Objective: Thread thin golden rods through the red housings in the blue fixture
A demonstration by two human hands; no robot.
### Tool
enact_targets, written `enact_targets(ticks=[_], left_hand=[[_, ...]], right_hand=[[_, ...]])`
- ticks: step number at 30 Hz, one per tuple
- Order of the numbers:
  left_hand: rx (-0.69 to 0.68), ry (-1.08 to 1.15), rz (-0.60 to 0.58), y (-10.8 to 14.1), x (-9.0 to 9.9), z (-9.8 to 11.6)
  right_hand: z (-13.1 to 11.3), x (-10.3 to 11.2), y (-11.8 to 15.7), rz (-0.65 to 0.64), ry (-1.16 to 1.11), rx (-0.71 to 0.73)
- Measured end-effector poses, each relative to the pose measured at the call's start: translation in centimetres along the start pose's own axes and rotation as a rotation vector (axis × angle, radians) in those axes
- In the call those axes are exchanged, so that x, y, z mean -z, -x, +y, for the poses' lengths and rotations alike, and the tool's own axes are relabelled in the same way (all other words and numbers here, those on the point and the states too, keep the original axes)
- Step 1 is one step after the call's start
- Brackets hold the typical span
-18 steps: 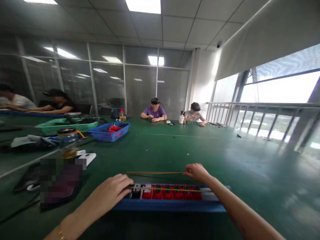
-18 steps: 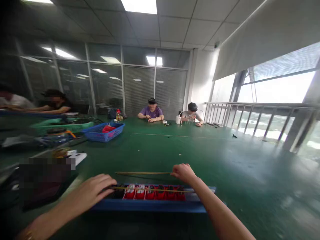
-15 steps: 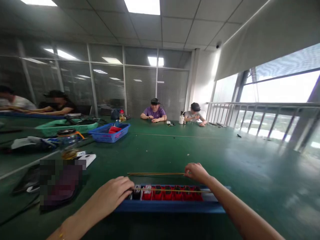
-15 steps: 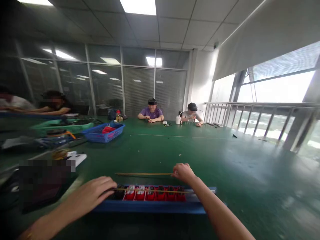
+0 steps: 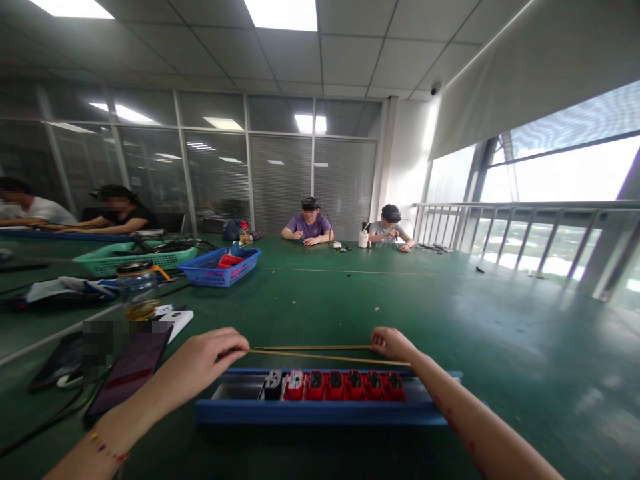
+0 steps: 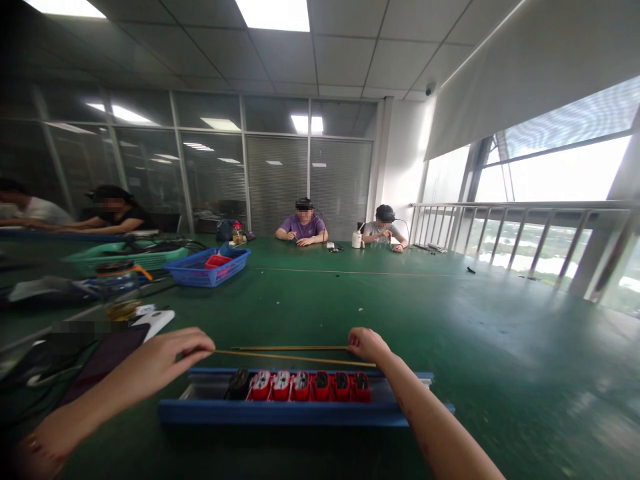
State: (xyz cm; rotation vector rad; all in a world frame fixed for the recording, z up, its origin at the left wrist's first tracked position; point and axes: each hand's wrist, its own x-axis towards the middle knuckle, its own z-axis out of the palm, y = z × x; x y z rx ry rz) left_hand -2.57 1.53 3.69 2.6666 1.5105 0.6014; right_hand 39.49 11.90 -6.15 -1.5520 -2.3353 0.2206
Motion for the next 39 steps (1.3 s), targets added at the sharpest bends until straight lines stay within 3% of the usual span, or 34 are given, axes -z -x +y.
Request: enact_targets(ticks=[4,8,13,21,30,39], left_hand=[[0.066,0.027,-0.031,-1.9,-0.7,-2.3],[0.05,0.029,-0.136,-3.3,-2.4,-3.5],[0.019,0.001,-0.221,-4.7,-4.7,-3.7],[0.015,-0.071,-0.243,-7.2,-7.9,-3.6],[-0.015,-0.182,-0.277,-8.2,-8.7,-3.4],[0.048,-0.158,-0.315,-8.7,-9.1,-2.6]], right_hand=[[0.2,-0.2,0.0,0.011,-0.041,-0.024],[0.4,-0.3,0.1,-0.015,-0.083,-0.029],[-0.1,0.1,0.6,-0.041,-0.112,0.005],[-0.8,0.4,1.0,-0.034,-0.036,0.056],[-1.9,1.1,1.2,-0.029,0.087,0.111],[-1.8,0.7,1.3,-0.032,0.077,0.098]])
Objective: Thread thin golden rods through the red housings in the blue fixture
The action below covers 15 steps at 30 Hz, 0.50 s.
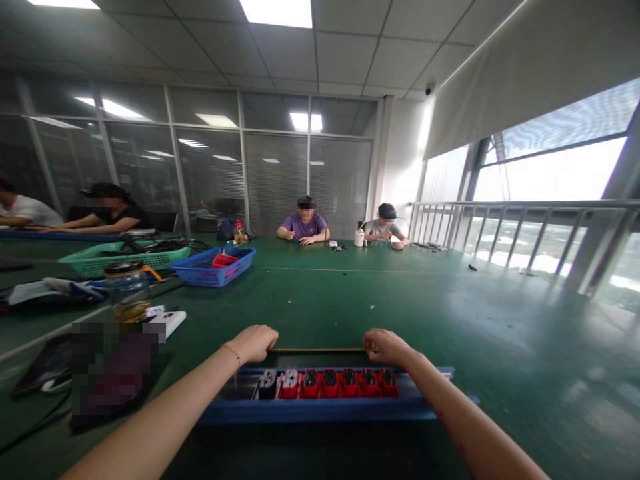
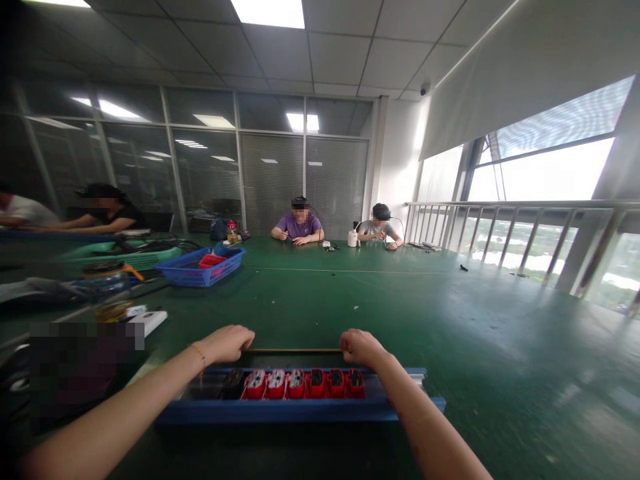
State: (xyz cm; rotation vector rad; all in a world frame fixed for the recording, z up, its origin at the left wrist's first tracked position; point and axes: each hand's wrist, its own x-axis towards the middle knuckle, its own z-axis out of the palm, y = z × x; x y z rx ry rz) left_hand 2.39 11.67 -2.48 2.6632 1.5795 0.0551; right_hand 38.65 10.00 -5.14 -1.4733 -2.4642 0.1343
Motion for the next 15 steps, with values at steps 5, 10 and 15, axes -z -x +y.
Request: enact_targets(ticks=[5,10,15], left_hand=[[0.018,0.145,0.023,0.8,0.0,-0.6],[0.027,0.341,0.07,1.6,0.6,-0.8],[0.017,0.497,0.138,2.9,1.9,0.5]], right_hand=[[0.2,-0.4,-0.1,0.03,-0.097,-0.025],[0.2,0.4,-0.4,0.122,-0.266,-0.083],[-0.9,1.6,0.1,0.165,-0.421,-0.081]])
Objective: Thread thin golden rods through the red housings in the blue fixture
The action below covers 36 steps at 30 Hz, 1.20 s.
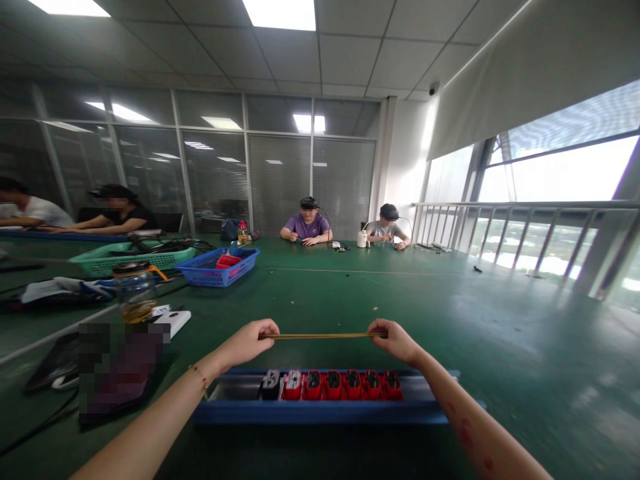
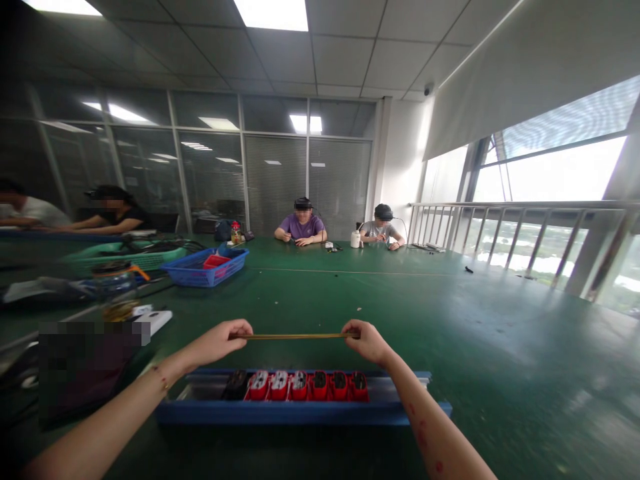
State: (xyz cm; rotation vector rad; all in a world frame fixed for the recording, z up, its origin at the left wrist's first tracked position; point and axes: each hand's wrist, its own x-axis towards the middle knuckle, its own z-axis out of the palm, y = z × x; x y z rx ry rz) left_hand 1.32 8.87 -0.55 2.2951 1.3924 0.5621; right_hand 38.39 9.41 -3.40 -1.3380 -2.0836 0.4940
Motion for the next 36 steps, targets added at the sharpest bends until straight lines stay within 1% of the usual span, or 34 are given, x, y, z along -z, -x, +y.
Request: enact_targets(ticks=[5,7,9,12,16,17,19,21,23,26,29,31,36], left_hand=[[-0.001,0.208,0.005,2.2,0.3,2.4],[0.008,0.214,0.026,3.0,0.4,3.2],[0.031,0.18,0.056,3.8,0.5,3.7],[0.058,0.148,0.058,4.6,0.8,4.2],[0.063,0.157,0.056,5.3,1.1,4.2],[0.064,0.16,0.058,5.4,1.2,4.2],[0.075,0.161,0.05,5.5,1.2,4.0],[0.089,0.161,0.032,5.6,1.1,3.7],[0.099,0.166,0.008,5.7,0.8,3.4],[0.101,0.186,-0.044,5.8,0.5,2.9],[0.093,0.197,-0.085,5.9,0.2,2.7],[0.09,0.187,-0.084,5.8,0.0,2.6],[0.054,0.171,-0.091,5.5,-0.2,2.6]], right_hand=[[-1.4,1.0,1.7,-0.019,-0.213,-0.023],[-2.0,1.8,2.7,-0.019,-0.253,-0.027],[-2.6,2.5,3.8,-0.037,-0.234,-0.032],[-3.7,3.3,5.6,-0.08,-0.187,-0.056],[-4.8,3.5,7.2,-0.205,-0.319,-0.083],[-4.9,3.4,7.3,-0.213,-0.352,-0.089],[-4.9,2.9,7.3,-0.171,-0.371,-0.11],[-4.6,2.3,7.1,-0.11,-0.33,-0.143],[-4.1,1.8,6.9,-0.092,-0.251,-0.162],[-3.5,1.3,6.7,-0.081,-0.073,-0.134],[-3.5,1.3,6.9,-0.042,0.071,-0.099],[-3.5,1.4,7.0,-0.05,0.088,-0.096],[-3.5,1.4,7.0,-0.095,0.017,-0.095]])
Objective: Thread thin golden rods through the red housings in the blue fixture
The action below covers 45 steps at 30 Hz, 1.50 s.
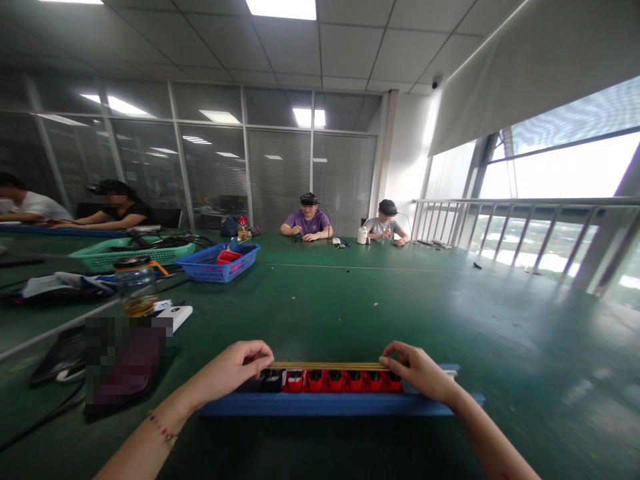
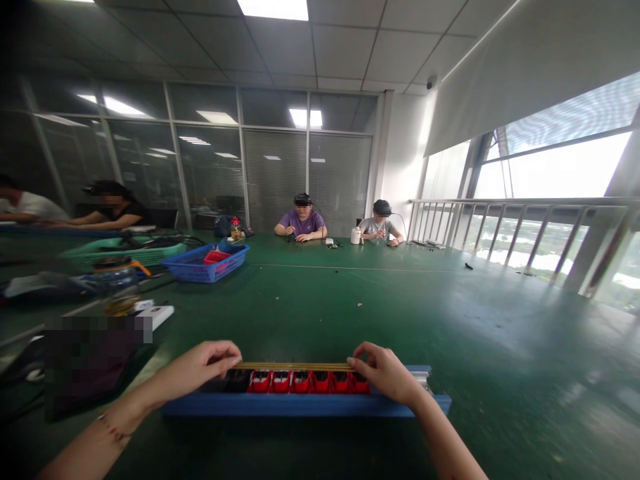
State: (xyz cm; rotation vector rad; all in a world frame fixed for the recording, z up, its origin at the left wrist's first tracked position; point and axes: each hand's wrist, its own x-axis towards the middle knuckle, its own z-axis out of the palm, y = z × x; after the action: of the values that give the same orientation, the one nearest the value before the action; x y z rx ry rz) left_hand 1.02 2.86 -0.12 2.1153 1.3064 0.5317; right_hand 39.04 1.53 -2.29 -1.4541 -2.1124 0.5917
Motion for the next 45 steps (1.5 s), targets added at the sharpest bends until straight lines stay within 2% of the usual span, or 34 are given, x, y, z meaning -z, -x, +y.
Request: enact_targets(ticks=[10,14,19,26,32,37,40,45], left_hand=[[-0.059,-0.097,0.014,0.5,0.1,1.1],[-0.087,-0.129,0.032,0.7,0.2,1.7],[-0.091,-0.127,0.04,0.7,0.1,1.6],[-0.084,-0.128,0.056,0.5,0.1,1.3],[-0.064,-0.083,0.08,0.3,0.0,1.1],[-0.05,-0.026,0.116,0.3,0.0,0.4],[-0.027,-0.014,0.177,0.3,0.5,0.0],[-0.002,0.004,0.235,0.4,1.2,-0.4]], right_hand=[[0.9,0.0,-0.2,-0.009,-0.056,-0.022],[1.3,0.3,-0.2,0.038,0.027,-0.019],[0.7,0.8,-0.1,0.035,0.128,0.005],[0.4,0.9,-0.3,0.127,0.062,0.059],[1.2,1.6,-0.5,0.227,-0.051,-0.012],[2.2,2.0,-0.4,0.207,-0.192,-0.121],[3.0,2.0,-0.8,0.187,-0.259,-0.181],[3.8,1.2,-2.9,0.068,-0.205,-0.173]])
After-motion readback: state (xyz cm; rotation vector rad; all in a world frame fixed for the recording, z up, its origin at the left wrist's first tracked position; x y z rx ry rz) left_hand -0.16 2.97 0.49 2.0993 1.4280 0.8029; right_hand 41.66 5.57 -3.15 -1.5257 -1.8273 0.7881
